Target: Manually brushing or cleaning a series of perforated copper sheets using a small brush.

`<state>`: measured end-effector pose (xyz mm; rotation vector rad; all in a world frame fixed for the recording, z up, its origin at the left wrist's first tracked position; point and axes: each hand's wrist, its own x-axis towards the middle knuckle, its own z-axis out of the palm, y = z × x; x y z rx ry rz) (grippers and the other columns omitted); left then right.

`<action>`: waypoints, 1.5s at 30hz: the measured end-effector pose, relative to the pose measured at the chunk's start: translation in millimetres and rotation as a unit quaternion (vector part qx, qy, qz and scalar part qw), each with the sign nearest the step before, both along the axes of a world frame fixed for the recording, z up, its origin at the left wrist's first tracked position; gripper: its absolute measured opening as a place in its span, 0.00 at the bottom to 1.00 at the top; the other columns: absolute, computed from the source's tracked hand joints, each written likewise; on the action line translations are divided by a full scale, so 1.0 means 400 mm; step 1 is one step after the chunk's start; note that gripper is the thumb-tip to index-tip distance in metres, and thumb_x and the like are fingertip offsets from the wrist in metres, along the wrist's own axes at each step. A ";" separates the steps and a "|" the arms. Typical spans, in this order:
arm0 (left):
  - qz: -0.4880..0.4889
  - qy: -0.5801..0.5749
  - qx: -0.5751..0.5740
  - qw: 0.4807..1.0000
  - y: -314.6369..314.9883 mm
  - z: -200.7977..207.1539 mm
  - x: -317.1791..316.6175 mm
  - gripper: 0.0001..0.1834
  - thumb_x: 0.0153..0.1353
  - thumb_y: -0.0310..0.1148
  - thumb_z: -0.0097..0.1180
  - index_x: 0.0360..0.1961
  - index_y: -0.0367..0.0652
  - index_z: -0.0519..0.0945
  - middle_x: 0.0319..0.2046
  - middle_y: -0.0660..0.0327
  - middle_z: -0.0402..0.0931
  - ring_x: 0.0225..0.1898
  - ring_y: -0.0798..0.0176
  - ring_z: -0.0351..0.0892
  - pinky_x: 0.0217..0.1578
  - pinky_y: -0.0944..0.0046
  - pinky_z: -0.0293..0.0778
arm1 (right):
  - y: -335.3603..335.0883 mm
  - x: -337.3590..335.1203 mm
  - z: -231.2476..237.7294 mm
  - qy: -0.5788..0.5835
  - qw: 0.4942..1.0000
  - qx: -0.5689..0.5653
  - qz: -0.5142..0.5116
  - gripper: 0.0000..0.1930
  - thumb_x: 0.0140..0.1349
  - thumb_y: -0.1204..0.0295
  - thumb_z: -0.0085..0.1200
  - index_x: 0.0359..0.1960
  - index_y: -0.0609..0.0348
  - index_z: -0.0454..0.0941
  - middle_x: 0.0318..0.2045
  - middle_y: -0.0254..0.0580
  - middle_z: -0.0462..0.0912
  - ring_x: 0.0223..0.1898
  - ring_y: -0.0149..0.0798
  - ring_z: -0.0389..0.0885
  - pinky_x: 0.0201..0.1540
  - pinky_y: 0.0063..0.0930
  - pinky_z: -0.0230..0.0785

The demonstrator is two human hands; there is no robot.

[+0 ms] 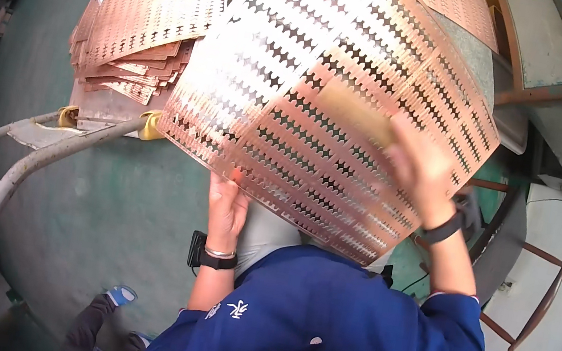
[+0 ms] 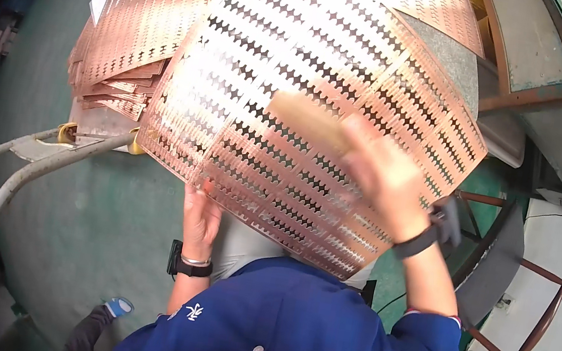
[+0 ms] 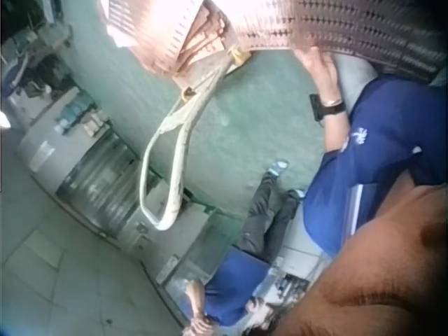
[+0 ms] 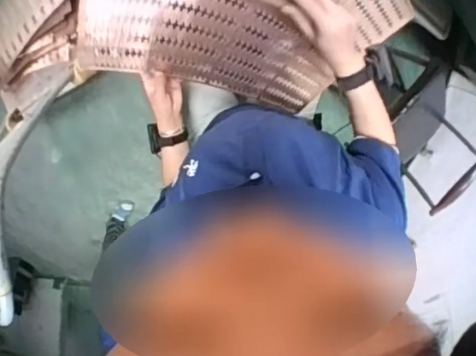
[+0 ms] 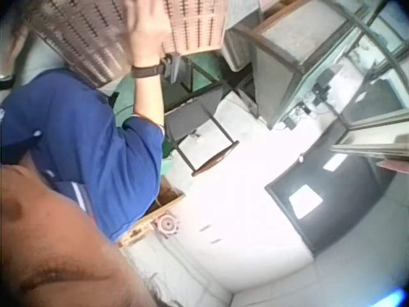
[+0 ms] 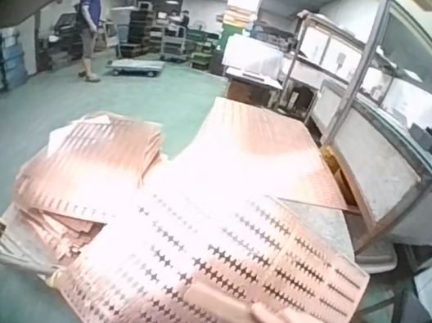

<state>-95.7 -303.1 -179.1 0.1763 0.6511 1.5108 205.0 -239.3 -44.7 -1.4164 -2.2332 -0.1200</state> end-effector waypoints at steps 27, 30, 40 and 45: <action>-0.122 0.092 -0.036 0.988 -0.027 0.002 0.009 0.27 0.65 0.22 0.53 0.64 0.42 0.62 0.54 0.56 0.72 0.55 0.61 0.75 0.38 0.67 0.86 | -0.040 0.066 -0.041 -0.102 0.995 0.009 -0.001 0.26 0.50 0.69 0.65 0.53 0.29 0.80 0.16 0.30 0.64 0.17 0.32 0.67 0.18 0.29 0.62; -0.125 0.099 -0.045 0.986 -0.030 0.007 0.006 0.27 0.65 0.23 0.53 0.64 0.42 0.61 0.54 0.57 0.72 0.56 0.61 0.75 0.37 0.67 0.86 | -0.077 0.045 -0.031 -0.117 0.992 -0.033 0.040 0.26 0.51 0.69 0.64 0.54 0.27 0.79 0.18 0.31 0.64 0.17 0.33 0.68 0.19 0.29 0.63; -0.126 0.088 -0.031 0.988 -0.034 0.005 0.006 0.29 0.64 0.22 0.52 0.65 0.44 0.59 0.55 0.55 0.72 0.54 0.60 0.76 0.38 0.64 0.87 | -0.081 0.043 -0.018 -0.141 0.990 -0.022 -0.002 0.27 0.53 0.71 0.62 0.55 0.27 0.79 0.20 0.32 0.66 0.20 0.32 0.70 0.19 0.27 0.64; -0.118 0.096 -0.033 0.988 -0.036 0.015 0.010 0.30 0.64 0.22 0.53 0.66 0.45 0.58 0.56 0.54 0.71 0.55 0.60 0.75 0.37 0.63 0.87 | -0.147 0.105 -0.010 -0.156 0.986 -0.055 -0.035 0.26 0.52 0.71 0.60 0.54 0.30 0.80 0.20 0.32 0.67 0.19 0.33 0.70 0.21 0.27 0.66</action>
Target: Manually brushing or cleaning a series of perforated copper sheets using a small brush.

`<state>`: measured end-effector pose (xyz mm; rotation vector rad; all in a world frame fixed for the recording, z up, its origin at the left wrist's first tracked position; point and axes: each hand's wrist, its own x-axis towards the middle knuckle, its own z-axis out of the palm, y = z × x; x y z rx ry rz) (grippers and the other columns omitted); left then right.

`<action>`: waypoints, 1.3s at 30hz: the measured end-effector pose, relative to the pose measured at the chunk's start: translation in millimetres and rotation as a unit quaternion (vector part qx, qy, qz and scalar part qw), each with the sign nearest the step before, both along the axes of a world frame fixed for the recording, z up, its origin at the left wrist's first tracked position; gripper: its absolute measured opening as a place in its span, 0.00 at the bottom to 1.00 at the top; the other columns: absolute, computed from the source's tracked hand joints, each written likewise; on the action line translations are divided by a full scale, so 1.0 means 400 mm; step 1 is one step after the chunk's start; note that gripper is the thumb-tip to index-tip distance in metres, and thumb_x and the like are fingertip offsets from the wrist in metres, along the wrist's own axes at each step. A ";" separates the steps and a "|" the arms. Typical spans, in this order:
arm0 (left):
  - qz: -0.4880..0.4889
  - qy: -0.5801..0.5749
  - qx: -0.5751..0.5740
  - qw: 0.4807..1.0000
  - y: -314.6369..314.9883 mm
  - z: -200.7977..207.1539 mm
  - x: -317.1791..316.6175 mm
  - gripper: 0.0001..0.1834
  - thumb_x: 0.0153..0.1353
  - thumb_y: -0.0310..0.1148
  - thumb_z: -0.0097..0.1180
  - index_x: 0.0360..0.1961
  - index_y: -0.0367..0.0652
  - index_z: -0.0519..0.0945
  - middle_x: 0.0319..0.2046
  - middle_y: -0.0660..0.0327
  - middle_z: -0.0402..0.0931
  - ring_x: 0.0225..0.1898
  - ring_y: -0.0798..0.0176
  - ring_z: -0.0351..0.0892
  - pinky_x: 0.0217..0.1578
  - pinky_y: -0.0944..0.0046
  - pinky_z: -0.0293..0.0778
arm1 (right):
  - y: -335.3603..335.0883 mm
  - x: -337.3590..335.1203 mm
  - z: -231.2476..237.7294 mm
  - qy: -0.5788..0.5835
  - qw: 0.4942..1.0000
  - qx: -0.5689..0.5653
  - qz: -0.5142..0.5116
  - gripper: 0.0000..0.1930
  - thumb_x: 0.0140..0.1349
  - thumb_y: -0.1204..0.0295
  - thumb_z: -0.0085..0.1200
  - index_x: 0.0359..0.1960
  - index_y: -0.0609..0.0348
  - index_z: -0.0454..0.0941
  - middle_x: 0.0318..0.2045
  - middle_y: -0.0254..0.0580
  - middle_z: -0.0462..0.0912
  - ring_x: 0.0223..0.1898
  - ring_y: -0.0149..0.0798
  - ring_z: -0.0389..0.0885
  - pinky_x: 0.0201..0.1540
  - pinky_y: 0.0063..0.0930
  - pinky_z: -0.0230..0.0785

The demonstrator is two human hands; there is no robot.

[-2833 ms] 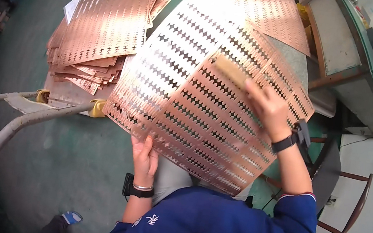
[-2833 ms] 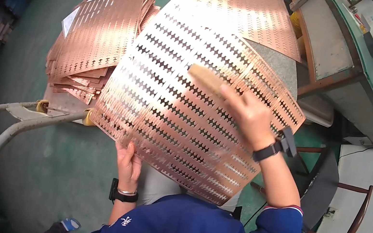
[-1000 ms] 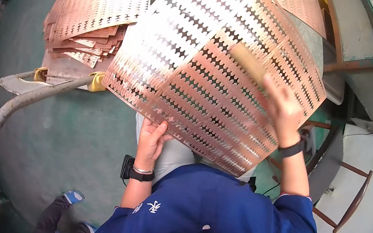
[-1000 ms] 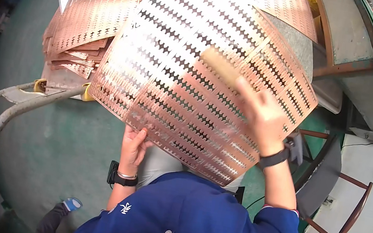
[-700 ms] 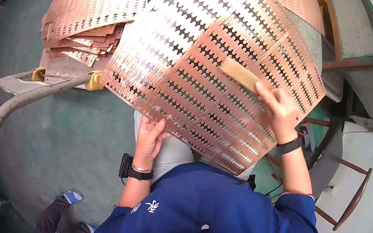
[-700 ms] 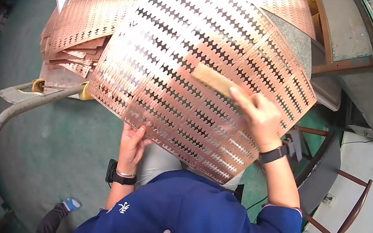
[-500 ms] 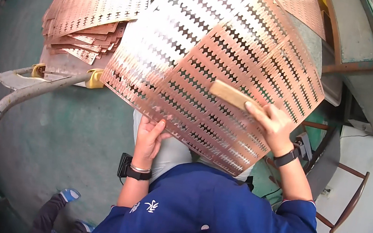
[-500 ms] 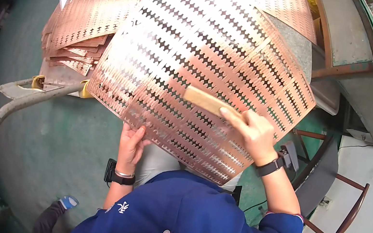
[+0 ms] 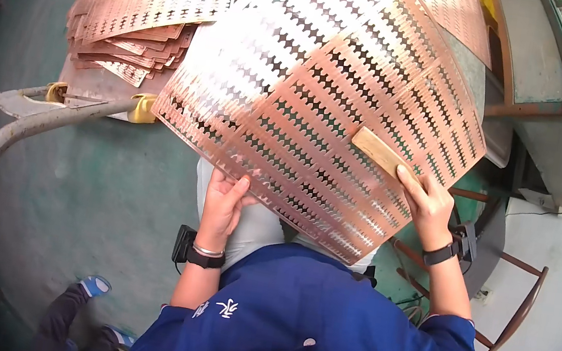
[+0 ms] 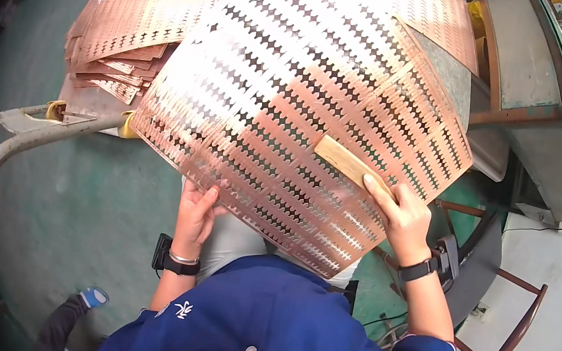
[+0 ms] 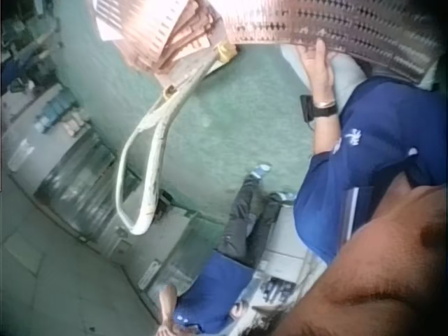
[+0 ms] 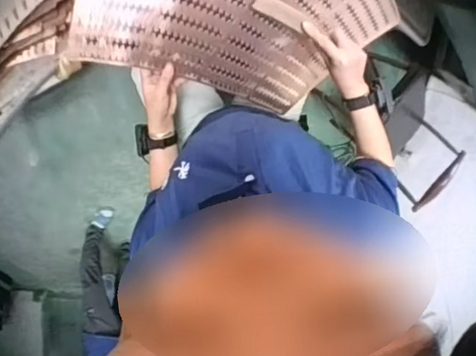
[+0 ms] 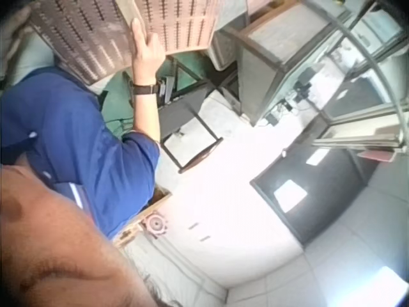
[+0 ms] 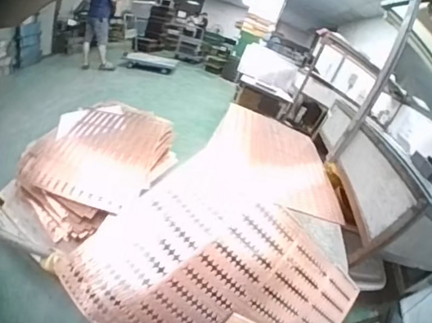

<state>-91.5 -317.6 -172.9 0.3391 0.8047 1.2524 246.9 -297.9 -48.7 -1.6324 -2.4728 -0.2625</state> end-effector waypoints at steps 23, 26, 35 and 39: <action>0.004 -0.012 -0.009 1.000 0.000 0.003 0.009 0.26 0.65 0.22 0.51 0.63 0.43 0.61 0.52 0.55 0.74 0.49 0.61 0.79 0.38 0.64 0.86 | -0.019 -0.088 -0.034 0.049 0.998 0.024 -0.028 0.27 0.52 0.69 0.64 0.56 0.31 0.78 0.20 0.32 0.66 0.18 0.32 0.71 0.20 0.28 0.66; -0.003 -0.008 0.002 1.000 0.006 0.009 0.006 0.25 0.65 0.22 0.51 0.63 0.43 0.62 0.52 0.55 0.74 0.49 0.61 0.80 0.39 0.63 0.86 | 0.033 -0.148 -0.035 0.062 0.998 0.005 -0.026 0.27 0.53 0.69 0.63 0.56 0.31 0.78 0.21 0.33 0.67 0.18 0.33 0.71 0.20 0.29 0.66; -0.013 -0.007 -0.009 1.000 0.009 -0.005 -0.006 0.24 0.66 0.23 0.51 0.62 0.42 0.63 0.50 0.55 0.76 0.49 0.61 0.80 0.38 0.63 0.86 | -0.099 -0.071 -0.072 0.080 0.996 -0.040 -0.016 0.26 0.52 0.71 0.64 0.55 0.33 0.79 0.20 0.32 0.67 0.19 0.34 0.71 0.21 0.28 0.66; -0.010 -0.012 -0.008 1.000 0.016 0.010 0.000 0.24 0.66 0.22 0.51 0.62 0.42 0.62 0.51 0.54 0.75 0.50 0.60 0.79 0.39 0.62 0.86 | -0.043 -0.115 -0.058 0.083 0.996 -0.017 -0.016 0.24 0.55 0.70 0.63 0.55 0.31 0.79 0.21 0.32 0.67 0.19 0.33 0.71 0.20 0.29 0.66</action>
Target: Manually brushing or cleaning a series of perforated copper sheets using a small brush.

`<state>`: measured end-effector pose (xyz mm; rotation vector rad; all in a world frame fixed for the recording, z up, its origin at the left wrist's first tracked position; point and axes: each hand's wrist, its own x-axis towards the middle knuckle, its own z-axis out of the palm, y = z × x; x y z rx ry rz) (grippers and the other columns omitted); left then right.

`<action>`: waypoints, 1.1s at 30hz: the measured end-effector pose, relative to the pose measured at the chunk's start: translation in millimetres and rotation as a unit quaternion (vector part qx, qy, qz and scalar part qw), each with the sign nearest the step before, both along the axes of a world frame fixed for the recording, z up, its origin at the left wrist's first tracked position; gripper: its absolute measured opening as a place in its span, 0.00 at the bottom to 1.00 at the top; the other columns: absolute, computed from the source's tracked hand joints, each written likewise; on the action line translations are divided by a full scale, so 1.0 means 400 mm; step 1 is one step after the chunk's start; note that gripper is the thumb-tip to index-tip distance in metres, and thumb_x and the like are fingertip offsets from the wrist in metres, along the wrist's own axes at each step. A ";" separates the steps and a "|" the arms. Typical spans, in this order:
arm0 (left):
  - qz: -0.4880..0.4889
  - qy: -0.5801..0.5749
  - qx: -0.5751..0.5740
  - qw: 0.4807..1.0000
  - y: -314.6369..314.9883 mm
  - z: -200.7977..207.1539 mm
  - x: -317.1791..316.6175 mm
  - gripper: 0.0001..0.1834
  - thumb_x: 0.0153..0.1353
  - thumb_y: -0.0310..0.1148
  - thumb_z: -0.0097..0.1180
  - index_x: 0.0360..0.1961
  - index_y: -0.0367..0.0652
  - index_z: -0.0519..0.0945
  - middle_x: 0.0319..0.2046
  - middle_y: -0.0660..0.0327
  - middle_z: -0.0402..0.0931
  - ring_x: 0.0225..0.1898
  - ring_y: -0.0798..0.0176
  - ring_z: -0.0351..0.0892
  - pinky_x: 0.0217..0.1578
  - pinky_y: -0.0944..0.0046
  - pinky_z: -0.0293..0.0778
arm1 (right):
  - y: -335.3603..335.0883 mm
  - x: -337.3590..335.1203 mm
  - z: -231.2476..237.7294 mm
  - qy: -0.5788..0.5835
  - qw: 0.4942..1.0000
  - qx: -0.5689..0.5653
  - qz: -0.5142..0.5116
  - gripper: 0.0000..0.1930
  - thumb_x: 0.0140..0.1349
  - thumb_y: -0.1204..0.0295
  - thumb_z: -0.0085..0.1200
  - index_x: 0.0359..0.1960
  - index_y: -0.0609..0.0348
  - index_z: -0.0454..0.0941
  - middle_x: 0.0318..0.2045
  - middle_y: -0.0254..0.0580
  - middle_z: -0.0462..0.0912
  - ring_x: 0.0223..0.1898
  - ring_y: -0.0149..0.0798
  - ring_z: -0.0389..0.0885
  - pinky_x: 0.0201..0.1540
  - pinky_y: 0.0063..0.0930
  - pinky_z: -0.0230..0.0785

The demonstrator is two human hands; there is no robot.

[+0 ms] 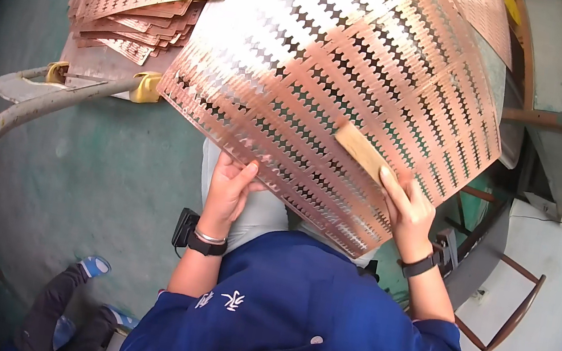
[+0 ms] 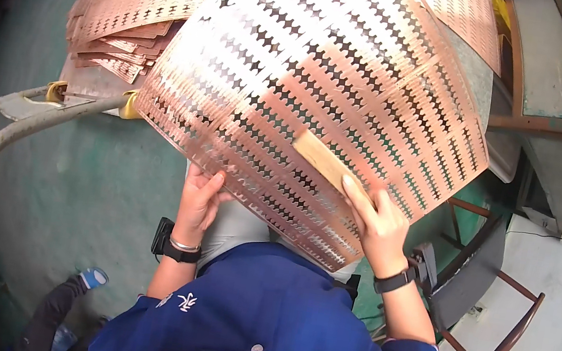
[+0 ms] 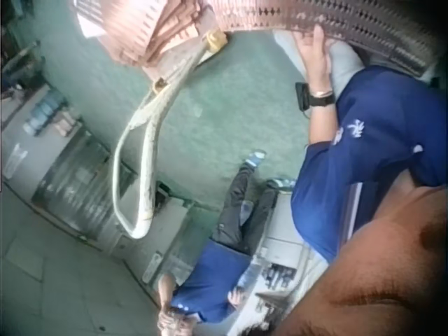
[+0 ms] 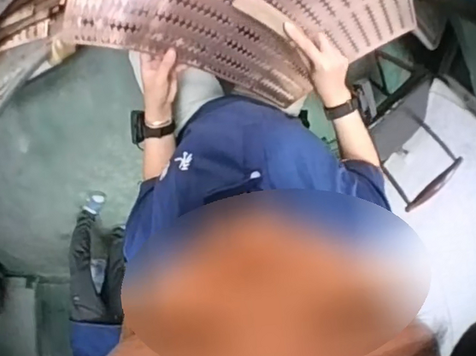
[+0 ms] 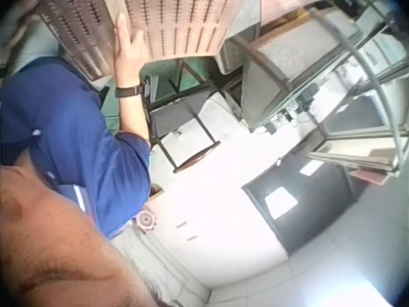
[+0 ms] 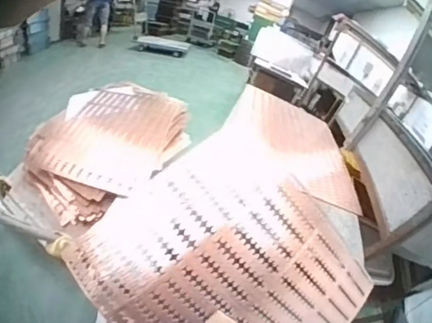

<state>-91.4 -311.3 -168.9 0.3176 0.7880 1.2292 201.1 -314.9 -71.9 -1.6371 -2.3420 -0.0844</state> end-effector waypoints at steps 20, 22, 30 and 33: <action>-0.007 0.003 -0.004 1.000 0.001 -0.004 -0.006 0.28 0.65 0.20 0.51 0.65 0.42 0.60 0.53 0.56 0.73 0.55 0.60 0.76 0.39 0.65 0.87 | -0.015 0.042 -0.006 0.003 0.999 0.022 -0.044 0.24 0.53 0.71 0.63 0.54 0.35 0.80 0.21 0.32 0.67 0.19 0.33 0.71 0.22 0.27 0.68; -0.008 0.007 0.000 1.000 -0.005 -0.012 -0.009 0.29 0.65 0.20 0.51 0.65 0.42 0.59 0.53 0.55 0.73 0.54 0.61 0.76 0.38 0.66 0.87 | 0.055 -0.009 0.011 0.000 0.999 0.039 -0.032 0.24 0.54 0.69 0.62 0.55 0.34 0.79 0.20 0.32 0.65 0.19 0.33 0.70 0.21 0.28 0.67; -0.007 0.011 -0.006 1.000 -0.006 -0.025 -0.016 0.29 0.64 0.20 0.52 0.65 0.43 0.59 0.53 0.55 0.73 0.52 0.62 0.78 0.37 0.67 0.87 | 0.182 -0.015 0.035 0.019 0.999 0.039 0.003 0.25 0.58 0.67 0.57 0.59 0.30 0.75 0.19 0.34 0.62 0.18 0.34 0.70 0.20 0.29 0.67; -0.005 0.000 -0.004 1.000 -0.005 -0.023 -0.014 0.29 0.64 0.20 0.52 0.64 0.43 0.60 0.53 0.55 0.73 0.52 0.62 0.78 0.37 0.67 0.87 | 0.075 0.072 0.009 -0.015 0.999 0.038 -0.001 0.24 0.56 0.69 0.59 0.56 0.31 0.78 0.20 0.32 0.66 0.18 0.33 0.71 0.21 0.28 0.67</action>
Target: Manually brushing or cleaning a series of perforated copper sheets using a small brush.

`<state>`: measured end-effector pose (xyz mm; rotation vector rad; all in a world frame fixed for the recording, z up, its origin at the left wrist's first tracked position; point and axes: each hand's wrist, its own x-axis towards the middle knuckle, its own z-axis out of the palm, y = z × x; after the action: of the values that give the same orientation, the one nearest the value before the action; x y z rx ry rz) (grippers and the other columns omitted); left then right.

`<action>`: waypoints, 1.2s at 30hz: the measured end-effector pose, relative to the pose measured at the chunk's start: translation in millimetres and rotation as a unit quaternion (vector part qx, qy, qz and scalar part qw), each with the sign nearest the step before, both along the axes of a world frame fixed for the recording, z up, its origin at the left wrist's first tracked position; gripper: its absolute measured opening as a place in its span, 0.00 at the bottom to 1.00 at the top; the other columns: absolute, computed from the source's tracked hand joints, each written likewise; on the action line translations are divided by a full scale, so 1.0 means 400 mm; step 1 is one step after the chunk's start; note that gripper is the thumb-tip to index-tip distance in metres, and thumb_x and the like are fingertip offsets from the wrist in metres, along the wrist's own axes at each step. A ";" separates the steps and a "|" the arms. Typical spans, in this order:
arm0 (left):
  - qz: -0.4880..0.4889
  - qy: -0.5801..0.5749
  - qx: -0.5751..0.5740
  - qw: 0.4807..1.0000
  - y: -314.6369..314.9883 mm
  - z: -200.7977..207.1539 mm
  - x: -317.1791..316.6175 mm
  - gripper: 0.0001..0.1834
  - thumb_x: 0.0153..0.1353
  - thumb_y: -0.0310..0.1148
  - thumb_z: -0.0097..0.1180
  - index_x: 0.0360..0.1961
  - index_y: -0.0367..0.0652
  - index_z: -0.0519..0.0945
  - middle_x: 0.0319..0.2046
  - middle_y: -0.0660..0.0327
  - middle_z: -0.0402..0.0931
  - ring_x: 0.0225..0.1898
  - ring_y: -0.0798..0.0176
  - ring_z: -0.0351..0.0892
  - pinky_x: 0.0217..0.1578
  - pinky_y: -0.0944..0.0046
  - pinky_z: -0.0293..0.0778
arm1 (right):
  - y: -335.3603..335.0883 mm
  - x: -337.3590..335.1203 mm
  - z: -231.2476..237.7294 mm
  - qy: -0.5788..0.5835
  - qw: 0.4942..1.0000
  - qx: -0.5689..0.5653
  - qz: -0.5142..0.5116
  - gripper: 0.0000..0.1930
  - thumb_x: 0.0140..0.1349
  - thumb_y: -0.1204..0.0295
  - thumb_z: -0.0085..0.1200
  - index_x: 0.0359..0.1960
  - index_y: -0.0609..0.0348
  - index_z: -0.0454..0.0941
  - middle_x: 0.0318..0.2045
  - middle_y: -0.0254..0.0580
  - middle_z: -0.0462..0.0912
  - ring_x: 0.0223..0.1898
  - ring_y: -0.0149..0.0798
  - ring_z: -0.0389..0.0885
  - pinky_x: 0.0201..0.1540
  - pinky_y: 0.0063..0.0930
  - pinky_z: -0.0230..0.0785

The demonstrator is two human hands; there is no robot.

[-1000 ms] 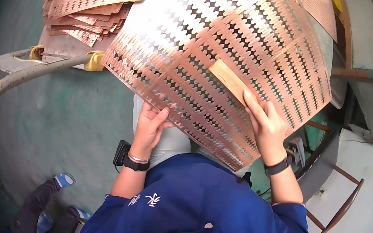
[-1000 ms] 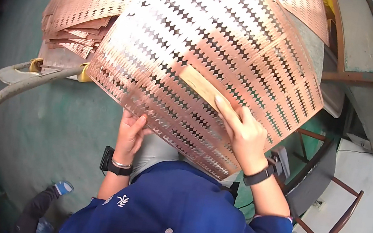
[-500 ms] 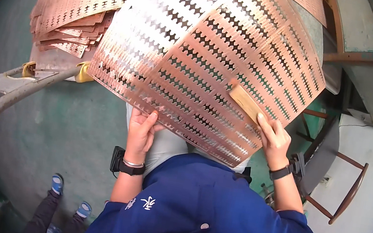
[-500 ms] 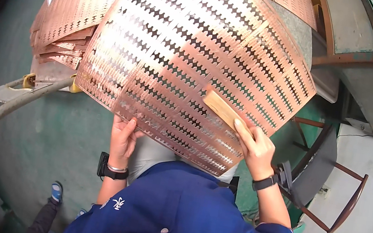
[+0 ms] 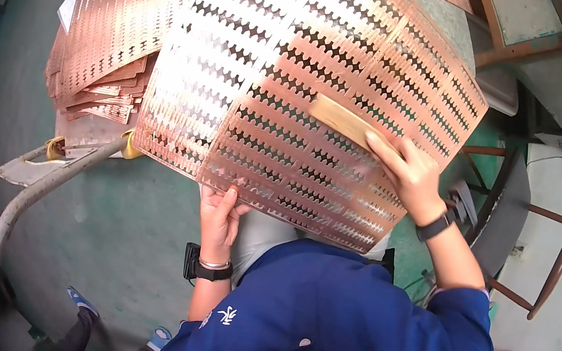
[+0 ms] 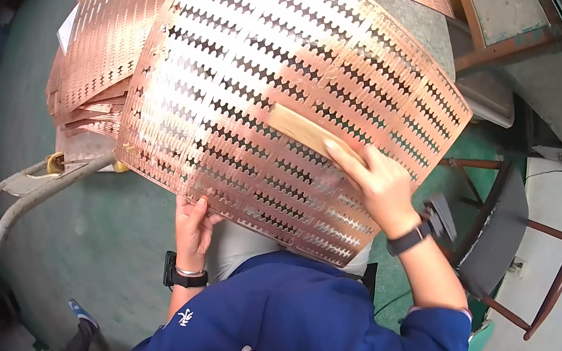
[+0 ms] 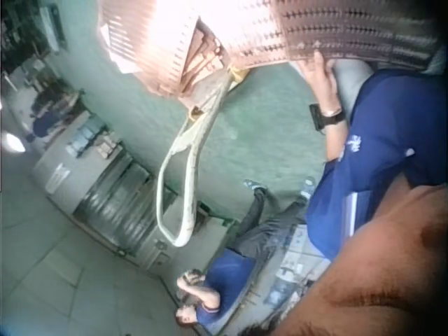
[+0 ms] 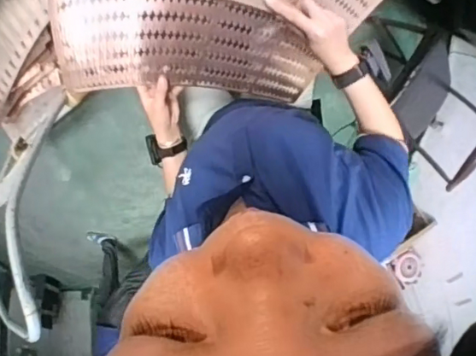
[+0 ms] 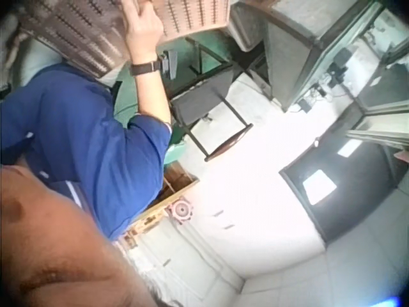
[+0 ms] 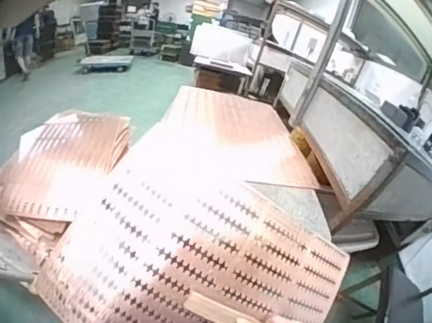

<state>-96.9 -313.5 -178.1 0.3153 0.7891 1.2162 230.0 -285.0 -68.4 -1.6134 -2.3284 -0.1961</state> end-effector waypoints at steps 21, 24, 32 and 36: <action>0.004 0.013 -0.009 1.000 -0.003 0.004 0.001 0.28 0.64 0.20 0.52 0.65 0.44 0.60 0.53 0.57 0.73 0.49 0.65 0.78 0.36 0.69 0.87 | 0.017 0.012 -0.011 0.037 0.997 0.062 -0.035 0.30 0.50 0.77 0.62 0.56 0.30 0.78 0.20 0.31 0.69 0.19 0.33 0.72 0.20 0.29 0.67; 0.000 0.010 -0.003 1.000 0.003 0.003 0.003 0.28 0.65 0.20 0.51 0.65 0.44 0.60 0.53 0.57 0.73 0.49 0.65 0.79 0.35 0.70 0.86 | 0.041 0.014 0.009 0.055 0.990 0.074 -0.107 0.30 0.50 0.75 0.64 0.56 0.31 0.78 0.19 0.30 0.70 0.19 0.34 0.73 0.21 0.29 0.68; -0.001 0.022 -0.006 1.000 0.002 0.007 0.002 0.26 0.65 0.20 0.51 0.63 0.43 0.60 0.52 0.56 0.74 0.48 0.64 0.79 0.36 0.67 0.87 | 0.055 0.025 -0.007 0.038 0.997 0.045 -0.046 0.28 0.52 0.75 0.58 0.55 0.29 0.78 0.20 0.33 0.68 0.21 0.36 0.72 0.22 0.30 0.67; -0.003 0.021 -0.011 1.000 0.005 0.011 0.003 0.26 0.65 0.21 0.51 0.63 0.42 0.59 0.51 0.55 0.74 0.47 0.64 0.80 0.36 0.65 0.87 | 0.140 0.131 0.022 0.092 0.967 0.149 -0.184 0.29 0.51 0.76 0.60 0.57 0.33 0.77 0.21 0.36 0.70 0.21 0.38 0.73 0.22 0.31 0.68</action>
<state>-95.5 -311.6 -173.6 0.3248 0.8367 1.1985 282.2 -229.2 -59.4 -1.8032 -1.7511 -0.4341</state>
